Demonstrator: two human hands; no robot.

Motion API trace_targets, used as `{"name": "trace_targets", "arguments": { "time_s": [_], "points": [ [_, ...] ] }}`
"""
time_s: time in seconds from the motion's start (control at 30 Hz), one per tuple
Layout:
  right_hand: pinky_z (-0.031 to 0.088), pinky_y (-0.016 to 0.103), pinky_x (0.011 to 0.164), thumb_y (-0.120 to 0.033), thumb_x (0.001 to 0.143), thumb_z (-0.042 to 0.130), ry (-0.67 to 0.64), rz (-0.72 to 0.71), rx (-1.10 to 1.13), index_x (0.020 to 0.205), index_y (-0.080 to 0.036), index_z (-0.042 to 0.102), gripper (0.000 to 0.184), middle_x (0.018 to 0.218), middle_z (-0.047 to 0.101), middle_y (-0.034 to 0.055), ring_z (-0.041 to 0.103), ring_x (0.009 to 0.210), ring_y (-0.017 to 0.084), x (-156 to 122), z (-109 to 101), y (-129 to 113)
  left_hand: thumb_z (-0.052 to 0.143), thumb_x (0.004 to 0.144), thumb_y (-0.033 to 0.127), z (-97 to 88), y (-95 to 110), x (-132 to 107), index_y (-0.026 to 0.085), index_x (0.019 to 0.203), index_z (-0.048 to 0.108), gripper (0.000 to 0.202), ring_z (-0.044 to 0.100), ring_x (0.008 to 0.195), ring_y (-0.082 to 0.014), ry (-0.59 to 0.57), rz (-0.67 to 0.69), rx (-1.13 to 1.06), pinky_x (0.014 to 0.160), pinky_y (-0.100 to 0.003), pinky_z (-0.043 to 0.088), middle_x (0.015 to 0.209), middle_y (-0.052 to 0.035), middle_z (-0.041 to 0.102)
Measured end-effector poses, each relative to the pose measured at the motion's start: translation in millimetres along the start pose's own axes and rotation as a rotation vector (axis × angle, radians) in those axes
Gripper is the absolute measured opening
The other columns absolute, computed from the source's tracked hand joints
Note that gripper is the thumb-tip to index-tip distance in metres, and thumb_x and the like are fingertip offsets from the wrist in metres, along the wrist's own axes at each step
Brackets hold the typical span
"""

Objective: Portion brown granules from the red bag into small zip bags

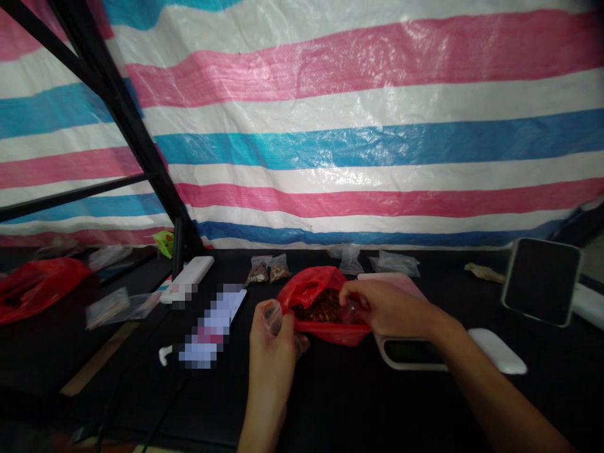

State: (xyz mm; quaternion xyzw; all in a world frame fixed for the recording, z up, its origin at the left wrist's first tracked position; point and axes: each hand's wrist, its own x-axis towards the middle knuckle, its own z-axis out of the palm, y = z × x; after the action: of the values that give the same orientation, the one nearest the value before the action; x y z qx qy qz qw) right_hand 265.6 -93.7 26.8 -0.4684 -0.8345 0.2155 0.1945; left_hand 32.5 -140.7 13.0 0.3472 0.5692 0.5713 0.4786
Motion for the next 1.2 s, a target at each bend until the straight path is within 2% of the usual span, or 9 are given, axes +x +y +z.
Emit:
{"name": "trace_targets", "arguments": {
  "time_s": [0.1,0.17,0.3,0.47,0.67,0.8,0.93,1.1,1.2],
  "points": [
    [0.049,0.027,0.068,0.000,0.069,0.056,0.008,-0.015,-0.026,0.105,-0.031,0.071,0.050,0.092,0.077,-0.0019,0.069,0.077,0.020,1,5,3,0.064,0.083,0.033,-3.3,-9,2,0.021,0.103,0.053,0.026,0.059,0.055,-0.0117,0.020,0.040,0.043,0.051,-0.023,0.050,0.079,0.0019,0.061],
    [0.050,0.030,0.075,-0.001,0.069,0.056,0.026,-0.031,-0.053,0.103,-0.031,0.071,0.048,0.099,0.077,-0.0001,0.070,0.083,0.021,1,4,1,0.065,0.083,0.032,-6.4,-17,7,0.021,0.101,0.053,0.024,0.063,0.065,-0.0142,-0.028,0.118,0.147,0.055,-0.024,0.050,0.084,0.0001,0.062],
    [0.049,0.030,0.073,0.000,0.067,0.058,0.057,-0.018,-0.086,0.096,-0.030,0.069,0.043,0.096,0.076,-0.0005,0.070,0.083,0.021,4,4,-7,0.061,0.088,0.027,-10.4,-31,16,0.021,0.102,0.051,0.019,0.066,0.082,-0.0179,-0.078,0.256,0.302,0.072,-0.030,0.053,0.091,-0.0023,0.064],
    [0.042,0.029,0.061,-0.004,0.072,0.064,0.069,0.015,-0.064,0.095,-0.031,0.063,0.035,0.083,0.075,-0.0031,0.070,0.072,0.021,7,16,-14,0.058,0.086,0.020,-9.0,-30,17,0.020,0.100,0.052,0.015,0.065,0.077,-0.0177,-0.123,0.205,0.294,0.071,-0.029,0.051,0.088,-0.0018,0.065],
    [0.036,0.031,0.061,-0.009,0.073,0.068,0.043,0.072,-0.171,0.092,-0.029,0.060,0.029,0.083,0.076,-0.0002,0.070,0.074,0.024,6,18,-20,0.056,0.081,0.016,-8.0,-21,17,0.021,0.096,0.055,0.016,0.062,0.075,-0.0158,0.047,0.236,0.270,0.072,-0.028,0.050,0.083,0.0011,0.063],
    [0.038,0.032,0.064,-0.019,0.081,0.068,-0.006,0.091,-0.215,0.098,-0.028,0.062,0.021,0.088,0.076,0.0011,0.071,0.077,0.024,10,22,-27,0.057,0.078,0.018,-4.2,-20,20,0.020,0.090,0.056,0.012,0.059,0.069,-0.0138,-0.077,0.168,0.188,0.066,-0.025,0.048,0.076,0.0027,0.059],
    [0.042,0.033,0.074,-0.025,0.087,0.064,0.014,0.054,-0.266,0.106,-0.025,0.064,0.019,0.111,0.074,0.0045,0.072,0.093,0.026,17,33,-34,0.060,0.074,0.020,-0.3,-18,20,0.019,0.090,0.058,0.017,0.056,0.061,-0.0112,-0.088,0.061,0.072,0.057,-0.021,0.044,0.075,0.0027,0.060],
    [0.044,0.033,0.079,-0.017,0.088,0.058,0.024,0.054,-0.268,0.124,-0.026,0.063,0.038,0.122,0.071,0.0052,0.071,0.098,0.025,21,42,-37,0.067,0.074,0.027,1.2,-15,21,0.020,0.094,0.059,0.023,0.053,0.057,-0.0089,-0.128,-0.026,-0.077,0.056,-0.020,0.043,0.073,0.0043,0.059],
    [0.044,0.032,0.080,-0.013,0.084,0.060,0.030,0.057,-0.226,0.114,-0.028,0.067,0.035,0.117,0.073,0.0028,0.071,0.100,0.024,22,43,-38,0.069,0.073,0.026,0.0,-12,23,0.018,0.094,0.061,0.024,0.058,0.066,-0.0108,-0.141,-0.018,-0.062,0.062,-0.021,0.046,0.079,0.0019,0.063]
  ]
}}
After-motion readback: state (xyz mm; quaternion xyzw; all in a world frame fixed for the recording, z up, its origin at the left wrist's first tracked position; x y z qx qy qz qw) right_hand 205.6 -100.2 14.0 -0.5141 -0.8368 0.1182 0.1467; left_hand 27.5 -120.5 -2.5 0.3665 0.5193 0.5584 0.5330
